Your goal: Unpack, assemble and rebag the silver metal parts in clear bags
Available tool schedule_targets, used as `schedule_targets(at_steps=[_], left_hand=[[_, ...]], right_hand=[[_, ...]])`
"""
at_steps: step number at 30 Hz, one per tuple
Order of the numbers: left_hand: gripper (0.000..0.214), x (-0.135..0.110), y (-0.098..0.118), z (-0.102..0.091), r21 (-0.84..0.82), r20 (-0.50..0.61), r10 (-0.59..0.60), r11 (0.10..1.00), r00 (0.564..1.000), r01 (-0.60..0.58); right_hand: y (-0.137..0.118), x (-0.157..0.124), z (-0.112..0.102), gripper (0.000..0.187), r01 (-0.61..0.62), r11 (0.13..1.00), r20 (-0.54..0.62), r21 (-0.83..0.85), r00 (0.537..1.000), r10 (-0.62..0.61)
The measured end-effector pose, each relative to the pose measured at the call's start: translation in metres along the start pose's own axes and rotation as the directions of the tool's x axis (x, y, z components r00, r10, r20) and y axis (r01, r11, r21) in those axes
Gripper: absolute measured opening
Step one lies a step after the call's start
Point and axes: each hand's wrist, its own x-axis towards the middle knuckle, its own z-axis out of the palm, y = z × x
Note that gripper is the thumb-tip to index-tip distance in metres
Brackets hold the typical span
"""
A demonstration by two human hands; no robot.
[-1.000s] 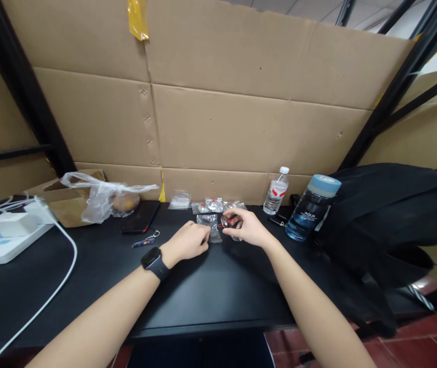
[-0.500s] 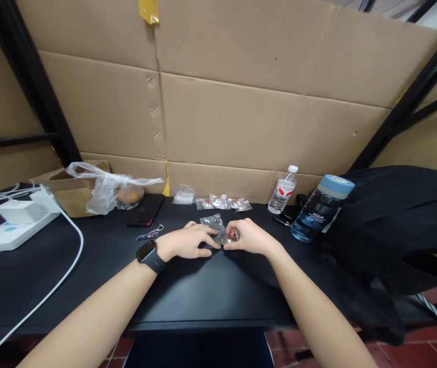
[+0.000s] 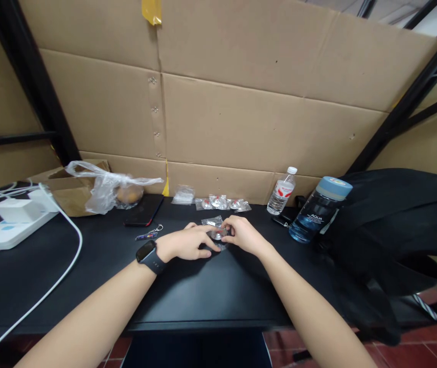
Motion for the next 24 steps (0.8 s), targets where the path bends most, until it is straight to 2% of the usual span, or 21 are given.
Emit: schedule_targets(at_steps=[5, 8, 11, 13, 15, 20, 24], left_hand=[[0.037, 0.002, 0.005, -0.003, 0.062, 0.061, -0.036, 0.998, 0.997, 0.032], [0.035, 0.002, 0.006, -0.005, 0.069, 0.034, -0.01, 0.998, 0.999, 0.007], [0.041, 0.002, 0.004, -0.005, 0.082, -0.099, -0.025, 0.996, 0.995, 0.033], [0.043, 0.004, 0.003, -0.003, 0.106, -0.207, -0.078, 0.989, 0.975, 0.101], [0.039, 0.007, 0.002, 0.0, 0.142, -0.286, -0.124, 0.975, 0.95, 0.17], [0.009, 0.014, 0.003, 0.008, 0.167, -0.358, -0.167, 0.957, 0.919, 0.239], [0.011, 0.015, 0.002, 0.003, 0.055, -0.38, -0.249, 0.955, 0.891, 0.291]], right_hand=[[0.001, 0.013, 0.018, 0.028, -0.082, 0.977, -0.149, -0.198, 0.988, 0.052], [0.001, 0.018, 0.024, 0.024, -0.085, 0.967, -0.166, -0.239, 0.985, 0.046], [0.002, 0.017, 0.017, 0.029, 0.052, 0.994, -0.064, -0.101, 0.996, -0.058], [0.005, 0.013, 0.008, 0.025, 0.136, 0.99, -0.007, 0.04, 0.991, -0.135], [0.009, 0.009, 0.0, 0.019, 0.168, 0.979, -0.002, 0.118, 0.986, -0.169], [0.02, 0.005, -0.001, 0.033, 0.138, 0.989, -0.013, 0.048, 0.99, -0.137], [0.02, 0.009, 0.005, 0.009, 0.138, 0.987, -0.057, 0.079, 0.989, -0.134]])
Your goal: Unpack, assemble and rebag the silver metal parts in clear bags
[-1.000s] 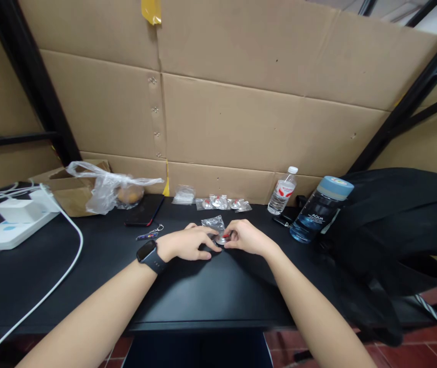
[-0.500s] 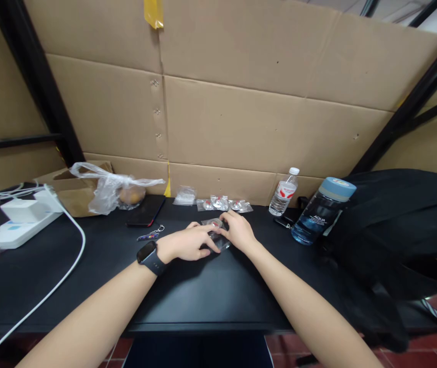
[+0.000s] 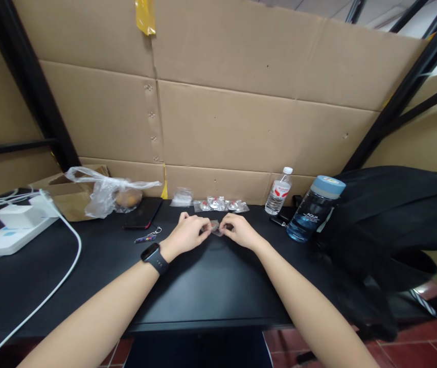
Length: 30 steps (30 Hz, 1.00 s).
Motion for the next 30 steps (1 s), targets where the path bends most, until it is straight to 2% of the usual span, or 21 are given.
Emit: schedule_targets(at_steps=[3, 6, 8, 10, 11, 13, 16, 19, 21, 26, 30], left_hand=[[0.012, 0.002, -0.003, -0.005, -0.087, -0.023, -0.119, 0.989, 0.993, 0.117], [0.013, 0.004, -0.004, -0.006, -0.179, -0.033, -0.245, 0.955, 0.969, 0.236], [0.03, 0.004, -0.003, -0.004, -0.199, -0.027, -0.315, 0.932, 0.949, 0.304], [0.048, 0.004, -0.002, 0.0, -0.166, -0.019, -0.343, 0.927, 0.939, 0.335], [0.054, 0.003, -0.001, 0.002, -0.133, -0.014, -0.333, 0.935, 0.943, 0.328], [0.053, 0.001, 0.0, 0.005, -0.048, -0.007, -0.275, 0.96, 0.961, 0.275], [0.031, -0.002, 0.0, 0.007, 0.088, -0.011, -0.196, 0.977, 0.981, 0.196], [0.028, -0.005, -0.001, 0.008, 0.168, -0.031, -0.155, 0.973, 0.987, 0.158], [0.029, -0.006, -0.003, 0.009, 0.188, -0.022, -0.118, 0.975, 0.993, 0.12], [0.023, -0.004, -0.01, 0.012, 0.175, -0.059, -0.064, 0.982, 0.996, 0.073], [0.025, 0.001, -0.013, 0.011, 0.108, -0.102, -0.114, 0.986, 0.988, 0.125]], right_hand=[[0.001, 0.002, 0.002, 0.007, -0.068, 0.996, -0.048, 0.056, 0.996, 0.071], [0.003, 0.0, 0.004, 0.009, -0.179, 0.964, -0.052, 0.196, 0.98, 0.192], [0.003, -0.001, 0.007, 0.028, -0.225, 0.932, -0.057, 0.283, 0.966, 0.251], [0.002, -0.002, 0.01, 0.047, -0.242, 0.927, -0.062, 0.286, 0.961, 0.27], [0.0, -0.002, 0.012, 0.049, -0.237, 0.937, -0.055, 0.255, 0.964, 0.259], [-0.003, -0.002, 0.013, 0.038, -0.201, 0.969, -0.026, 0.144, 0.978, 0.207], [-0.006, -0.002, 0.014, 0.022, -0.124, 0.991, 0.019, -0.055, 0.992, 0.126], [-0.007, -0.002, 0.015, 0.019, -0.079, 0.978, 0.018, -0.191, 0.996, 0.084], [-0.007, -0.003, 0.016, 0.026, -0.063, 0.971, 0.029, -0.231, 0.997, 0.072], [-0.01, -0.001, 0.014, 0.016, -0.085, 0.976, 0.021, -0.2, 0.996, 0.09], [-0.011, 0.001, 0.008, 0.019, -0.158, 0.987, -0.046, -0.004, 0.986, 0.157]])
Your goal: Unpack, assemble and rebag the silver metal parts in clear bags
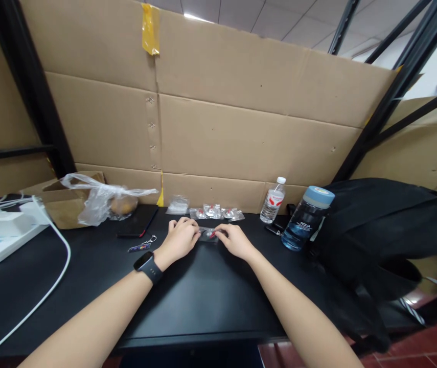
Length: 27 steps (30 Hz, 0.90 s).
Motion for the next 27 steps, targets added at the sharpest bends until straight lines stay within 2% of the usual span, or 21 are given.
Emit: schedule_targets(at_steps=[3, 6, 11, 15, 17, 22, 27], left_hand=[[0.023, 0.003, -0.001, 0.002, -0.04, 0.013, -0.047, 0.998, 0.999, 0.047], [0.022, 0.004, -0.003, 0.005, -0.069, 0.036, -0.069, 0.995, 0.997, 0.071], [0.022, 0.005, -0.007, 0.005, -0.086, 0.0, -0.043, 0.995, 0.999, 0.043], [0.024, 0.006, -0.007, -0.005, -0.167, 0.066, -0.046, 0.984, 0.997, 0.057], [0.028, 0.007, -0.007, -0.011, -0.198, 0.073, -0.056, 0.978, 0.996, 0.069], [0.036, 0.012, -0.007, -0.016, -0.217, 0.017, -0.111, 0.97, 0.994, 0.112], [0.034, 0.01, -0.007, -0.013, -0.193, 0.057, -0.087, 0.976, 0.995, 0.097]], right_hand=[[0.002, 0.002, 0.0, 0.018, -0.077, 0.979, -0.028, 0.187, 0.996, 0.084], [0.004, 0.004, 0.002, 0.017, -0.123, 0.944, -0.045, 0.306, 0.989, 0.143], [-0.002, 0.004, 0.005, 0.018, -0.116, 0.923, -0.082, 0.366, 0.984, 0.157], [-0.005, 0.003, 0.007, 0.023, -0.101, 0.906, -0.14, 0.41, 0.975, 0.172], [-0.005, 0.003, 0.007, 0.026, -0.113, 0.887, -0.115, 0.448, 0.977, 0.182], [-0.005, 0.003, 0.01, 0.029, -0.1, 0.833, 0.004, 0.545, 0.993, 0.116], [-0.002, 0.003, 0.008, 0.029, -0.19, 0.798, 0.019, 0.572, 0.976, 0.218]])
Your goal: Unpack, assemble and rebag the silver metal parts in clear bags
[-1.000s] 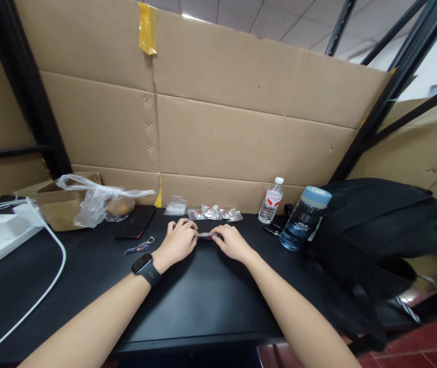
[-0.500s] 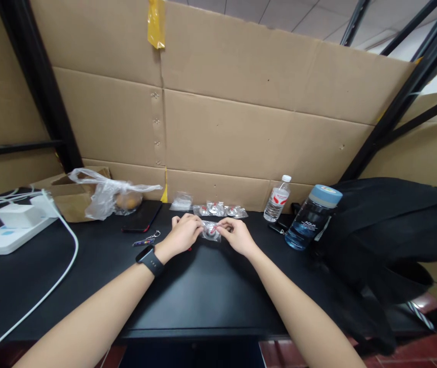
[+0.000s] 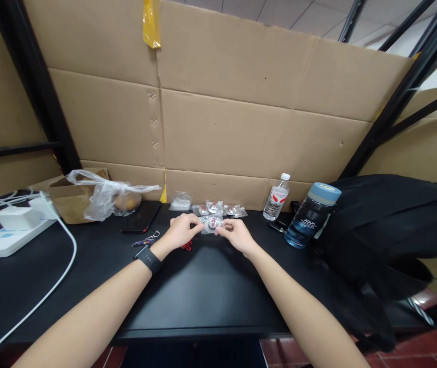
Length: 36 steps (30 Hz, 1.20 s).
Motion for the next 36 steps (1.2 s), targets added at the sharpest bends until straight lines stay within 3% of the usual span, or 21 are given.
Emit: schedule_targets(at_steps=[4, 6, 11, 15, 18, 20, 21, 23, 25, 29, 36], left_hand=[[0.031, -0.002, -0.011, -0.005, 0.14, -0.032, 0.088, 0.987, 0.996, -0.083], [0.027, -0.001, -0.022, -0.01, 0.174, 0.02, 0.118, 0.978, 0.993, -0.12], [0.021, 0.003, -0.047, -0.022, 0.027, 0.214, 0.195, 0.978, 0.957, -0.205], [0.02, 0.003, -0.05, -0.026, -0.03, 0.305, 0.203, 0.979, 0.931, -0.204], [0.015, 0.001, -0.046, -0.023, 0.007, 0.333, 0.153, 0.986, 0.93, -0.164], [0.012, 0.0, -0.043, -0.02, 0.03, 0.323, 0.132, 0.988, 0.937, -0.149], [0.012, 0.0, -0.042, -0.019, 0.047, 0.307, 0.124, 0.988, 0.944, -0.145], [0.013, -0.002, -0.039, -0.015, 0.097, 0.261, 0.116, 0.985, 0.958, -0.146], [0.015, -0.003, -0.037, -0.012, 0.156, 0.225, 0.121, 0.975, 0.967, -0.158], [0.019, -0.004, -0.033, -0.009, 0.186, 0.192, 0.122, 0.97, 0.974, -0.158], [0.016, -0.002, -0.013, -0.011, -0.06, 0.02, 0.216, 0.975, 0.976, -0.215]], right_hand=[[0.011, 0.012, -0.021, 0.027, -0.064, 0.993, -0.172, -0.098, 0.984, 0.047], [0.02, 0.023, -0.033, 0.026, -0.117, 0.965, -0.305, -0.235, 0.952, 0.041], [0.036, 0.054, -0.05, 0.025, -0.205, 0.916, -0.422, -0.346, 0.906, 0.044], [0.036, 0.056, -0.065, 0.031, -0.226, 0.862, -0.442, -0.453, 0.897, 0.003], [0.03, 0.042, -0.078, 0.025, -0.169, 0.843, -0.357, -0.51, 0.934, -0.029], [0.025, 0.029, -0.084, 0.02, -0.091, 0.837, -0.196, -0.54, 0.98, -0.02], [0.022, 0.023, -0.085, 0.025, -0.033, 0.831, -0.055, -0.555, 0.998, 0.003], [0.016, 0.011, -0.084, 0.049, 0.035, 0.827, 0.164, -0.561, 0.984, 0.07], [0.01, 0.004, -0.08, 0.065, 0.069, 0.827, 0.28, -0.558, 0.954, 0.109], [0.001, 0.001, -0.072, 0.059, 0.097, 0.818, 0.328, -0.566, 0.938, 0.115], [-0.007, 0.0, -0.073, 0.045, 0.16, 0.824, 0.31, -0.544, 0.951, 0.019]])
